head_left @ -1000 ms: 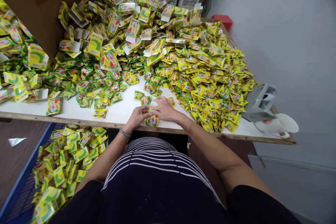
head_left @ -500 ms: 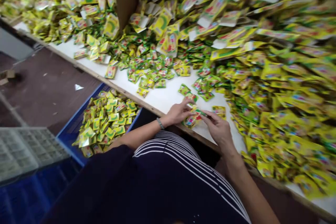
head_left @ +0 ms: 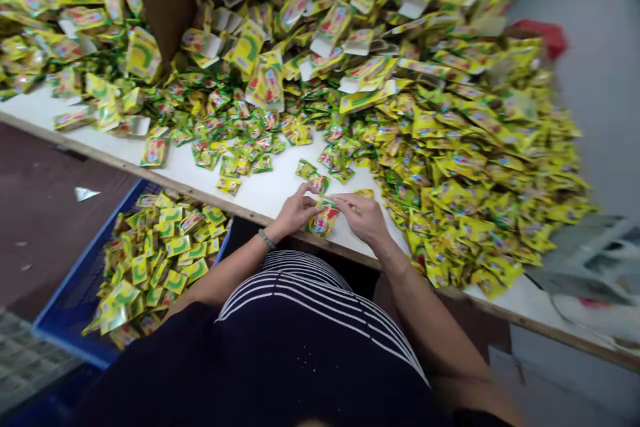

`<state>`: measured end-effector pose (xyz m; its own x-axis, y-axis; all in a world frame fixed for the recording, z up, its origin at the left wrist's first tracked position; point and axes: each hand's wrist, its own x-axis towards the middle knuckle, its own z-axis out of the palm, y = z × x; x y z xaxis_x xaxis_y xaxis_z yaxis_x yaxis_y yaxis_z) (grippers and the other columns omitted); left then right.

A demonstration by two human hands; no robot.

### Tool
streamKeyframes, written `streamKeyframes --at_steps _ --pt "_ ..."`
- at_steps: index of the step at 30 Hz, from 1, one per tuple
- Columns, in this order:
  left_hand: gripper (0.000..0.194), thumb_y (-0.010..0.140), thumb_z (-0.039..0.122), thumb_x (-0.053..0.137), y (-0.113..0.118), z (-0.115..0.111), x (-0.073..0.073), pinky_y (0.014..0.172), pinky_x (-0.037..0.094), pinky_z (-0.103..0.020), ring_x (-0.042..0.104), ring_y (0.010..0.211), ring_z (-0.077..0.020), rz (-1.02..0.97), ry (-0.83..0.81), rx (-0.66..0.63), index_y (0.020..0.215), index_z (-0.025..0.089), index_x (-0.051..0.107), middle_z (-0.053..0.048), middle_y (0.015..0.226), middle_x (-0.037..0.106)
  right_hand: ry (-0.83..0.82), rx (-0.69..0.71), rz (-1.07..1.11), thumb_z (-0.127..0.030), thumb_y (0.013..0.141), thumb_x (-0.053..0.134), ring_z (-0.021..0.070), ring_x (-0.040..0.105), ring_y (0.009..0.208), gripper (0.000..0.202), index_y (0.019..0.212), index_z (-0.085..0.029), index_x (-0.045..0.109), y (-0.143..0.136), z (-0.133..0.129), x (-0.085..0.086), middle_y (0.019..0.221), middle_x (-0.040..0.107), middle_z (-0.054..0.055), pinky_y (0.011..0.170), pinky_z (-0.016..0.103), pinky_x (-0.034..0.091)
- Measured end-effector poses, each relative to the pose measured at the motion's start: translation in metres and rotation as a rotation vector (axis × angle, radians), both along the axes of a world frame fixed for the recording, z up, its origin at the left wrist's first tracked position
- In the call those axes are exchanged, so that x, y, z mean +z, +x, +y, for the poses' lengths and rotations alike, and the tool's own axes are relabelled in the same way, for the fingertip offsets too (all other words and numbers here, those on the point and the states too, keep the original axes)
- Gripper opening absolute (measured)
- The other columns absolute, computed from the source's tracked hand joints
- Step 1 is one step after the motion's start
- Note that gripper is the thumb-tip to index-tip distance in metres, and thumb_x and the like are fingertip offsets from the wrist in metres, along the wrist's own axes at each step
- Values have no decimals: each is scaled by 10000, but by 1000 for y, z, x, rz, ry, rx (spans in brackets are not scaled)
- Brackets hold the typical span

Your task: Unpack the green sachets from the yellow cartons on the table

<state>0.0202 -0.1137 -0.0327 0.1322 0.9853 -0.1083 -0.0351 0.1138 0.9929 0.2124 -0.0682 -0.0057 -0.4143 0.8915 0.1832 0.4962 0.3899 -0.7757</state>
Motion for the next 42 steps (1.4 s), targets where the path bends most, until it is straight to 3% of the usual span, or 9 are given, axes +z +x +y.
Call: streamKeyframes --at_steps 5,10,14,22,27,33,38,40,42 --pt "547 736 455 773 -1 3 3 639 436 -209 609 658 -113 -80 -57 14 1059 223 398 30 759 674 -8 74 -36 -336 860 660 201 688 831 174 799 -203 756 -6 4 15 850 766 56 835 334 501" --pt "578 700 456 810 0 4 5 691 474 -234 663 718 -142 -86 -89 16 1048 222 413 9 779 708 -234 16 18 -320 785 725 163 648 706 155 800 -174 772 -7 16 21 773 756 31 673 267 466" --pt "581 701 428 821 0 4 5 688 477 -234 668 713 -143 -94 -81 9 1069 218 424 -4 797 722 -309 85 -43 -264 774 720 165 655 702 115 779 -174 791 -2 30 23 736 756 29 649 257 457" --pt "581 722 427 806 0 3 5 706 496 -249 695 780 -173 -89 -64 -11 1100 228 414 -24 862 734 -278 234 -145 -198 803 707 175 683 769 111 844 -204 809 6 43 31 798 774 27 692 263 478" --pt "569 811 434 719 0 0 2 656 469 -231 658 697 -147 61 42 13 1243 219 418 4 792 712 -51 342 -110 -238 860 687 179 663 829 140 936 -224 804 8 28 25 909 750 53 757 297 483" --pt "232 914 391 580 1 -5 5 644 424 -230 586 652 -127 384 211 37 1048 210 637 11 743 675 228 97 -16 -233 924 592 222 619 892 220 1044 -232 776 3 -5 -10 940 728 83 848 392 494" --pt "231 890 399 590 9 1 10 648 422 -240 576 641 -140 451 188 42 1033 239 675 15 727 657 193 -127 -74 -257 947 531 257 599 1094 325 1224 -245 700 -17 -34 -19 1159 708 94 1009 444 470" --pt "271 863 437 606 3 4 20 652 434 -243 584 660 -148 425 171 42 1043 246 677 12 740 661 166 -136 -65 -267 954 513 254 574 1195 388 1321 -238 634 -20 -42 -18 1288 662 95 1062 438 454" --pt "292 847 468 596 -20 3 38 693 456 -255 615 728 -166 464 174 91 1022 250 682 -6 800 690 159 -124 -41 -287 962 504 241 560 1246 413 1361 -232 595 -14 -43 -18 1345 633 94 1081 416 452"
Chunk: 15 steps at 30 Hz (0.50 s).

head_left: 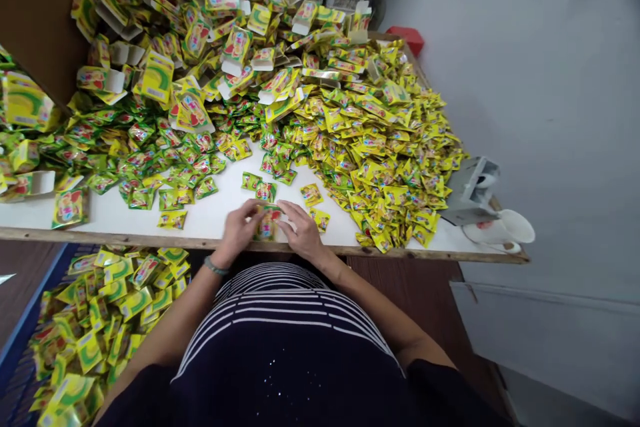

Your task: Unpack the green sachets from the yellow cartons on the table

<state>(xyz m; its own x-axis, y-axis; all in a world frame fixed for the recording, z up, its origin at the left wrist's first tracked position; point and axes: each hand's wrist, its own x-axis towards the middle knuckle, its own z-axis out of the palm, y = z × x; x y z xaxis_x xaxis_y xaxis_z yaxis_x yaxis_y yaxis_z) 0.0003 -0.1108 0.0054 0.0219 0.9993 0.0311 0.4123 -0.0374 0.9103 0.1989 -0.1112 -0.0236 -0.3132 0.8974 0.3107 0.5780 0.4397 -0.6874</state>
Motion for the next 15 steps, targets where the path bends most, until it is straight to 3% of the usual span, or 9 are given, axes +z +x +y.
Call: streamKeyframes --at_steps 1,3,6,8,9,11,15 --pt "297 845 479 582 -19 -3 13 711 462 -265 627 757 -177 77 -2 46 1010 255 685 -13 823 704 2 -21 7 -300 968 496 235 565 1245 402 1348 -224 602 7 3 0 1337 638 99 1070 401 461" --pt "300 825 478 590 -70 -12 42 702 445 -281 628 740 -187 412 -82 163 1021 272 688 -6 802 708 -5 -139 -12 -315 984 463 235 595 1193 359 1269 -200 649 26 14 0 1264 674 116 1031 381 480" --pt "250 816 492 597 -142 -28 82 695 405 -307 583 662 -198 1033 -394 222 958 314 701 45 653 657 -86 -347 -156 -326 989 449 263 621 1093 334 1161 -165 686 54 39 -1 1144 706 147 997 400 470" --pt "270 859 508 549 -159 -32 95 710 408 -315 600 710 -215 1204 -462 291 995 328 696 54 698 679 -158 -400 -296 -347 962 514 298 601 1095 341 1183 -139 669 61 55 -2 1136 696 174 1001 430 443" --pt "285 873 509 538 -156 -31 96 715 412 -311 615 749 -222 1211 -436 315 1014 317 694 43 756 703 -187 -405 -355 -344 941 552 315 586 1111 366 1216 -124 651 60 61 -4 1159 681 190 1003 441 432" --pt "296 886 491 543 -128 -19 86 721 421 -302 639 830 -232 1108 -326 317 991 264 701 -10 889 734 -227 -391 -423 -305 898 612 336 558 1148 444 1293 -103 602 52 69 -6 1217 646 212 1006 446 418" --pt "367 851 525 603 -40 32 39 778 450 -363 642 937 -313 822 -180 279 834 169 687 -149 943 696 -262 -374 -379 -227 833 651 333 565 1151 552 1362 -119 537 31 67 -9 1238 627 203 982 420 432"
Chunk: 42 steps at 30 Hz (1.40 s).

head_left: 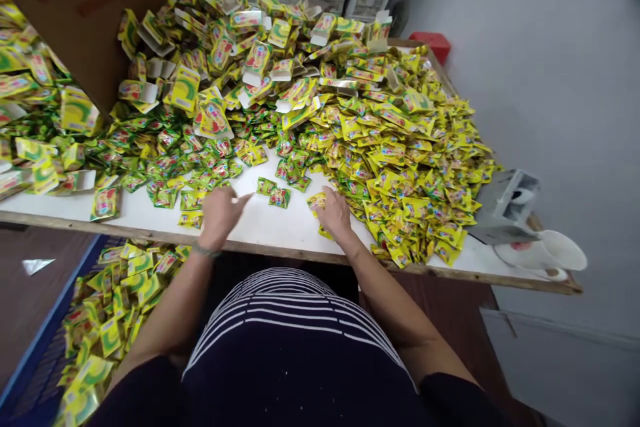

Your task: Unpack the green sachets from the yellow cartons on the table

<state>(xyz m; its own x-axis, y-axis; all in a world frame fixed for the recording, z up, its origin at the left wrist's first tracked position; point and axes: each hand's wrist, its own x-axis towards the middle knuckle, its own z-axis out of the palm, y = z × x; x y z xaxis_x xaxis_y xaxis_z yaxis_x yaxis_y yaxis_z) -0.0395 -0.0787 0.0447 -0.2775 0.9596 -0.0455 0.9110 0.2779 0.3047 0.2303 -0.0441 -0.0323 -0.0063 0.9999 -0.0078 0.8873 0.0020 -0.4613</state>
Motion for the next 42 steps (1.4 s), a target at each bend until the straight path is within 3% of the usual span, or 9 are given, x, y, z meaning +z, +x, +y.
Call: streamKeyframes --at_steps 3,6,12,17,24,27,32,37,42 --pt "330 741 451 748 49 34 -33 856 441 -404 606 1021 -364 -157 34 -45 809 147 642 -189 969 643 8 24 129 -202 781 673 304 604 1113 564 1328 -156 546 -2 -6 -1 1238 637 171 952 407 464" --pt "252 693 293 783 69 48 -53 812 436 -362 604 958 -300 -333 63 -69 780 178 576 -115 900 625 -16 45 348 -245 731 706 261 647 1028 473 1188 -176 605 4 -12 -1 1150 686 117 923 395 494" --pt "377 639 310 810 66 31 -65 604 401 -245 531 567 -124 -1109 24 -166 857 200 523 86 563 504 -116 56 892 -489 703 735 201 674 846 386 920 -184 641 -3 -11 10 929 727 55 807 336 547" --pt "477 542 315 877 67 14 -64 631 505 -271 589 558 -115 -1454 -89 -6 832 170 528 81 553 543 -197 61 994 -606 678 737 205 685 806 483 895 -181 661 -19 -10 18 853 728 50 784 340 563" --pt "370 528 332 880 64 15 -54 616 548 -267 627 626 -124 -1568 -265 -25 715 125 637 -13 690 663 -220 155 732 -530 717 733 185 647 735 366 824 -181 701 -17 -19 19 772 710 20 697 301 523" --pt "405 532 420 883 62 18 -50 578 534 -262 598 589 -120 -1548 -357 -81 681 120 656 -19 650 646 -117 191 629 -425 732 726 198 646 848 255 819 -187 703 -15 -20 21 896 716 44 768 305 506" --pt "449 629 541 828 60 21 -40 497 434 -223 540 544 -106 -1380 -388 -310 677 132 650 -20 609 629 -140 300 600 -306 797 647 176 631 825 129 865 -198 669 -17 -26 26 848 700 9 780 288 485" --pt "493 582 541 850 69 27 -39 473 370 -208 466 472 -78 -1254 -333 -399 670 151 562 38 526 543 -198 261 777 -301 819 607 181 655 864 258 1056 -202 635 -16 -29 31 951 718 20 759 284 504" --pt "410 651 503 804 79 57 -20 530 437 -266 564 525 -153 -887 -313 -508 733 176 571 1 573 606 -128 220 603 -320 850 547 203 633 757 151 815 -205 637 -3 -29 27 798 701 32 686 296 471"
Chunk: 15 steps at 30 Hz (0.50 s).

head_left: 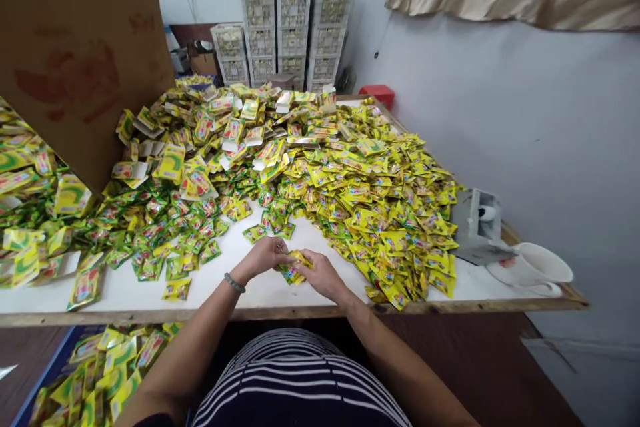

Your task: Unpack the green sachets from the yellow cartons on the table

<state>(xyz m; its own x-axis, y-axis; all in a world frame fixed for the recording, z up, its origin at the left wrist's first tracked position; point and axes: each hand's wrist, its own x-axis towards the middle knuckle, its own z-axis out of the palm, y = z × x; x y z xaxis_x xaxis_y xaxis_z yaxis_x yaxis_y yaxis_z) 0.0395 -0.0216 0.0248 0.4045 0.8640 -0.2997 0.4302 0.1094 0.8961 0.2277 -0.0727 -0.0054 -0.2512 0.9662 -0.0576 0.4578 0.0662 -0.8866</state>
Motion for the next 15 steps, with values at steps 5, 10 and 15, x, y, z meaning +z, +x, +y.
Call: streamKeyframes --at_steps 5,10,15 --pt "464 760 325 720 6 82 58 846 488 -400 638 993 -312 554 692 269 1187 181 610 -151 1059 680 58 -172 -114 -311 864 502 243 661 748 163 905 -246 645 3 -1 -26 823 727 57 695 330 468" --pt "1015 679 267 768 13 172 82 1054 376 -559 320 1415 -485 900 695 216 1552 251 252 -240 1596 238 156 -122 -113 -303 887 466 235 666 772 184 894 -247 641 -4 -4 -36 830 723 54 697 312 453" --pt "936 740 234 702 15 197 62 1055 408 -469 382 1404 -422 905 687 93 1563 271 259 -206 1585 276 190 -96 -114 -279 904 458 197 647 757 194 906 -199 635 -5 -4 -35 823 711 52 689 276 420"
